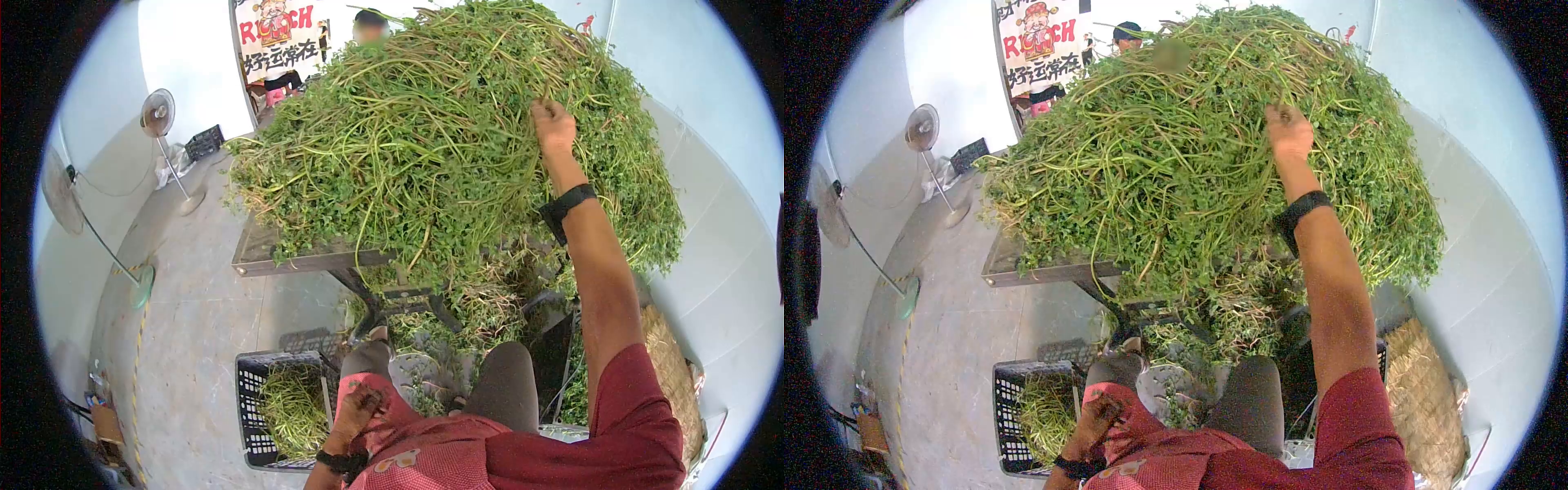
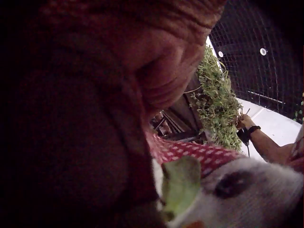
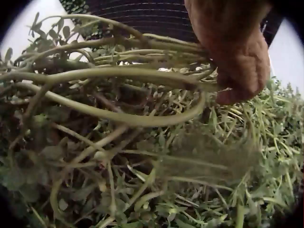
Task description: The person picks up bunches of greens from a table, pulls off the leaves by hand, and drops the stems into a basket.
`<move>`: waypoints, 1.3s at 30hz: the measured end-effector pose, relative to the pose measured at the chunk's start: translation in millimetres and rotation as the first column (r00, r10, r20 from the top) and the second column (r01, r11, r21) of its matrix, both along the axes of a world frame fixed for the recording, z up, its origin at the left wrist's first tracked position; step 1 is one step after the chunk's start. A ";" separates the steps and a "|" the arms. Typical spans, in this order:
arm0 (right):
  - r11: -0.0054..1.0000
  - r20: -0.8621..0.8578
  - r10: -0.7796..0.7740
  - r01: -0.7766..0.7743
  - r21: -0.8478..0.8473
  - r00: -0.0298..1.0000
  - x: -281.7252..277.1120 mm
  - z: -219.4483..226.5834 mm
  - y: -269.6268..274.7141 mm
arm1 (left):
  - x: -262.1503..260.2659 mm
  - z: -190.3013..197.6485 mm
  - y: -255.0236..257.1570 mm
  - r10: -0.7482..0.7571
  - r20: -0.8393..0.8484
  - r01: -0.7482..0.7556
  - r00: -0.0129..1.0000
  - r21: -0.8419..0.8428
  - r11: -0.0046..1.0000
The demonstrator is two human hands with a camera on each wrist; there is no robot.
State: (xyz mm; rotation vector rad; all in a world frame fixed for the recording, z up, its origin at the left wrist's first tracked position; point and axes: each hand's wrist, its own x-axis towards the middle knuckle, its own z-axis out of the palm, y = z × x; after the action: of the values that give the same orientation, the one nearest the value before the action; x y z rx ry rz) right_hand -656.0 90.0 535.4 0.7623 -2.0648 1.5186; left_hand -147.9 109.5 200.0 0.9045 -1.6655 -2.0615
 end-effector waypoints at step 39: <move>0.793 -0.579 0.492 -0.060 0.606 0.650 132.3 -92.5 -19.7 | -125.4 167.9 -26.3 -0.050 -0.312 0.016 0.949 -0.111 0.994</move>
State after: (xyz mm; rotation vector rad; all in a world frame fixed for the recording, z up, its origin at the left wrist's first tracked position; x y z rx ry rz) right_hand -523.8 70.3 442.9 1.6725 -1.7565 0.5174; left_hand -273.3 83.2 367.9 0.4841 -1.6065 -1.9908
